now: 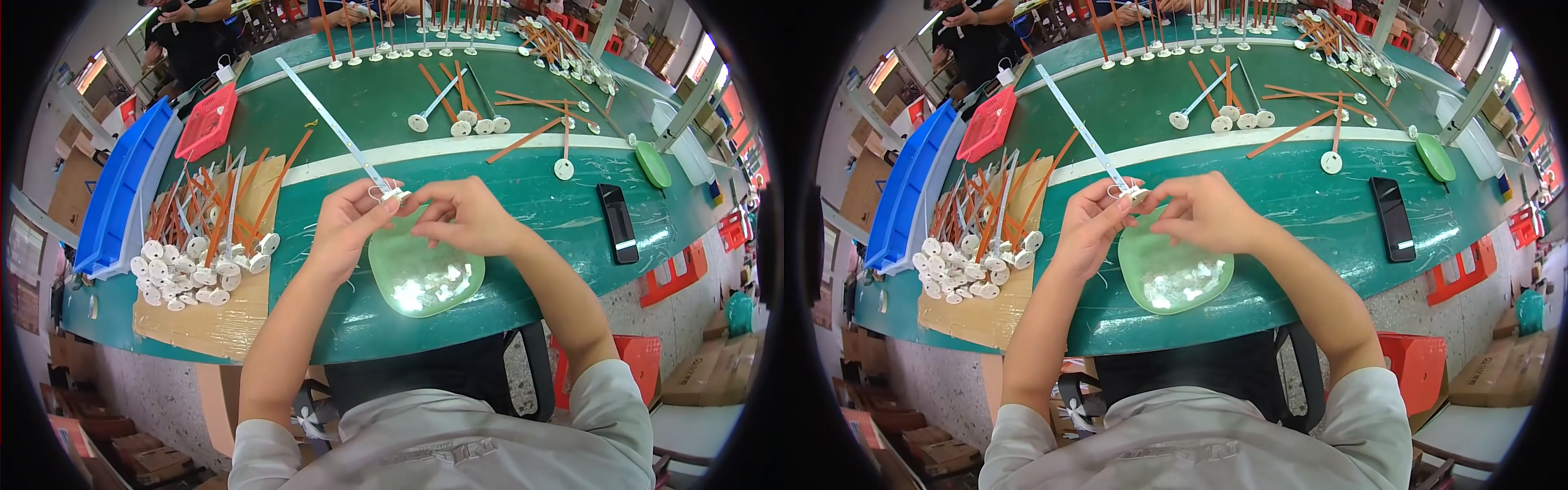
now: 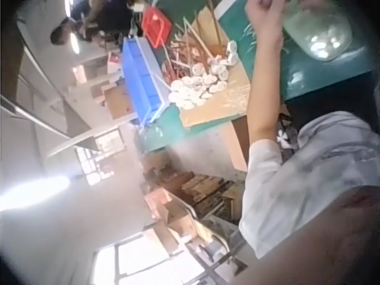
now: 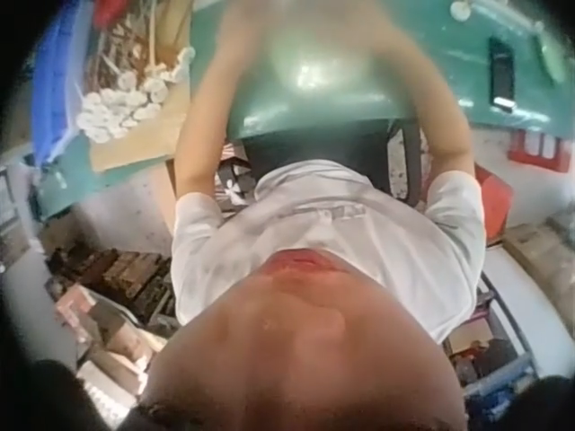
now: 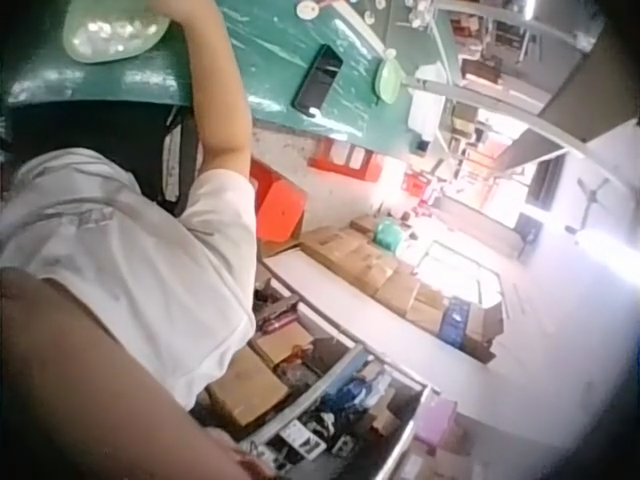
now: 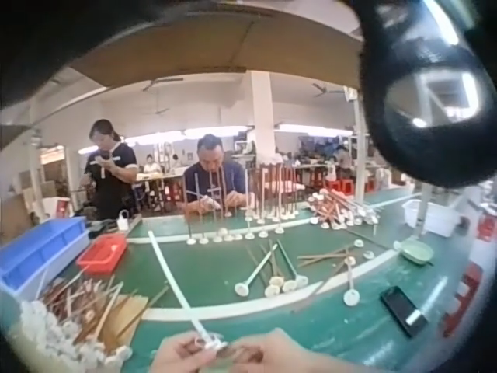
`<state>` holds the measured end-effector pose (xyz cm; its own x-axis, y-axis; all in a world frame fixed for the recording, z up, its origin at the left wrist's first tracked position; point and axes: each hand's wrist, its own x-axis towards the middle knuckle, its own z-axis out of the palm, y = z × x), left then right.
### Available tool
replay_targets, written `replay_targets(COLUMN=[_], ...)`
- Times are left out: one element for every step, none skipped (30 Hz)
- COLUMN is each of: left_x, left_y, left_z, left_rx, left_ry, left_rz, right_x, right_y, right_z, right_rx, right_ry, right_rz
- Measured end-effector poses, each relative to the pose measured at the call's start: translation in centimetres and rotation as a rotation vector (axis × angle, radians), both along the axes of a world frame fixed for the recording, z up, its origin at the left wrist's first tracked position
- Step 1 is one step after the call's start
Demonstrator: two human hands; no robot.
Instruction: Assembling LED light strips by attaching small components to circular bases at a workstation.
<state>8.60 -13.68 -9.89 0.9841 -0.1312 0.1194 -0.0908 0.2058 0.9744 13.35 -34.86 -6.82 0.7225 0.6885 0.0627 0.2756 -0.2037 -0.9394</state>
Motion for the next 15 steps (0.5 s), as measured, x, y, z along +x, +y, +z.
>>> replay_targets(left_x=[0.0,-0.1,0.0,0.0,0.0,0.0,0.0,0.0,0.0,0.0,-0.1,-0.2,-0.4,-0.5,-0.6], left_y=[0.0,0.0,0.0,-0.1,-0.1,0.0,0.0,0.0,-0.1,-0.3,-0.5,-0.3,0.0,0.1,0.2], left_z=[0.1,0.2,0.3,0.4,0.4,0.4,0.3,0.2,0.0,-0.1,-0.2,-0.2,-0.2,-0.2,-0.2], left_rx=[-0.017,-0.034,-0.035,-0.056,-0.076,-0.075,-0.119,-0.163,-0.165,-0.26,-0.355,-0.356,-0.38,-0.404,-0.401], left_ry=[0.001,0.003,0.004,0.013,0.022,0.024,0.001,-0.022,-0.021,-0.088,-0.156,-0.154,-0.192,-0.23,-0.234], left_rz=[0.008,0.016,0.013,-0.002,-0.017,-0.015,-0.058,-0.101,-0.1,-0.171,-0.241,-0.242,-0.264,-0.285,-0.28], right_x=[0.2,0.5,0.7,0.7,0.6,0.6,0.6,0.6,0.7,0.9,1.2,1.3,1.1,0.8,0.7], right_y=[-0.2,-0.4,-0.6,-0.5,-0.3,-0.1,0.0,0.1,0.1,0.2,0.5,0.8,1.0,1.1,1.3], right_z=[-0.1,-0.3,-0.5,-1.1,-1.8,-2.1,-2.1,-2.0,-2.0,-2.0,-2.1,-2.2,-2.2,-2.0,-1.8], right_rx=[-0.001,-0.02,-0.041,-0.042,0.097,0.236,0.237,0.261,0.278,0.276,0.315,0.351,0.35,0.345,0.346], right_ry=[0.001,0.008,0.015,0.017,-0.097,-0.211,-0.209,-0.586,-0.965,-0.964,-1.148,-1.329,-1.328,-1.361,-1.396], right_rz=[0.0,0.044,0.083,0.081,-0.011,-0.099,-0.098,-0.229,-0.359,-0.358,-0.316,-0.273,-0.274,-0.273,-0.266])
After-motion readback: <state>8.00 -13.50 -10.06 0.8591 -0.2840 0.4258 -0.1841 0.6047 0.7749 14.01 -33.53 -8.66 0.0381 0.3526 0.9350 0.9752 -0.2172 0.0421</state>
